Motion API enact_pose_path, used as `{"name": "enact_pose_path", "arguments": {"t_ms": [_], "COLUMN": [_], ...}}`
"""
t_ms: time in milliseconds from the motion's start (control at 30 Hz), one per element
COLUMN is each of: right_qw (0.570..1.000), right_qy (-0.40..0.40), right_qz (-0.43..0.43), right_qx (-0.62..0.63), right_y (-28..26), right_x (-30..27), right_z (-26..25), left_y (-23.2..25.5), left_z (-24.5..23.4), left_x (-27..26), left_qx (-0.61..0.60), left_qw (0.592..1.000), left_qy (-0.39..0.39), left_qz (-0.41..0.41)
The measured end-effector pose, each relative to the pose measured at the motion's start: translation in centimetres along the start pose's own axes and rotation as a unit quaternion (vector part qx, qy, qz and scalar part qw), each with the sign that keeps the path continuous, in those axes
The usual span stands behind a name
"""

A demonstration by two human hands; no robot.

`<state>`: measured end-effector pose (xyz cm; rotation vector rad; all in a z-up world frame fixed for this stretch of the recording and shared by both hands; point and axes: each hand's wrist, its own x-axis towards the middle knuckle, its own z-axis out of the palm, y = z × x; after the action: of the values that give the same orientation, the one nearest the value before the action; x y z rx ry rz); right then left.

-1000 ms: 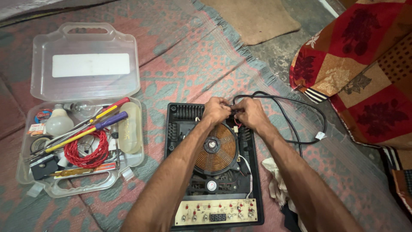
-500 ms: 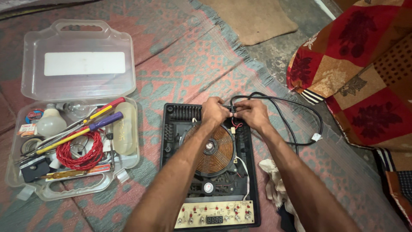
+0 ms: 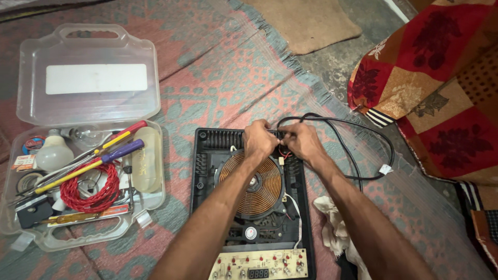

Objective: The person uses a screwdriver to tighten screws on the internal components of an induction cooktop. They then wipe the surface with a cloth and reattach the glass top cover.

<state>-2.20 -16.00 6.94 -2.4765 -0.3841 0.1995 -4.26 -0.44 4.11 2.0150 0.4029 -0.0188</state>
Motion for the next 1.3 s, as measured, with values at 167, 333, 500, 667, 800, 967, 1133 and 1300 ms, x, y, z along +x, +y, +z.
{"name": "enact_pose_path", "arguments": {"t_ms": [167,333,500,667,800,967,1133,1300], "right_qw": [0.999,0.998,0.989,0.997,0.997,0.994,0.995,0.993], "right_qy": [-0.025,-0.003,0.09,0.072,0.074,0.1,0.077,0.083], "right_qz": [0.039,0.008,-0.06,0.001,0.006,0.031,0.057,0.053], "right_qx": [-0.012,-0.064,-0.099,-0.041,-0.02,-0.042,-0.039,-0.058], "right_y": [-1.1,-0.3,1.6,1.9,1.6,1.0,0.8,0.9], "right_x": [-0.1,-0.2,-0.8,-1.5,-1.9,-1.3,-1.0,-0.9], "right_z": [-0.5,-1.3,0.6,0.9,0.6,1.1,1.2,1.0], "left_y": [-0.1,0.5,0.4,-0.4,-1.0,-1.4,-2.0,-1.8], "left_z": [-0.1,-0.2,0.0,-0.4,-0.5,-0.1,0.0,-0.1], "left_x": [0.3,0.3,-1.1,-1.6,-1.2,-0.5,-0.1,-0.1], "left_qx": [0.003,0.023,0.05,-0.031,-0.036,-0.031,-0.046,-0.048], "left_qw": [1.0,0.998,0.994,0.995,0.99,0.989,0.99,0.989], "left_qy": [-0.015,-0.027,-0.027,-0.031,-0.061,-0.071,-0.066,-0.083], "left_qz": [0.01,0.045,0.093,0.086,0.126,0.125,0.115,0.116]}}
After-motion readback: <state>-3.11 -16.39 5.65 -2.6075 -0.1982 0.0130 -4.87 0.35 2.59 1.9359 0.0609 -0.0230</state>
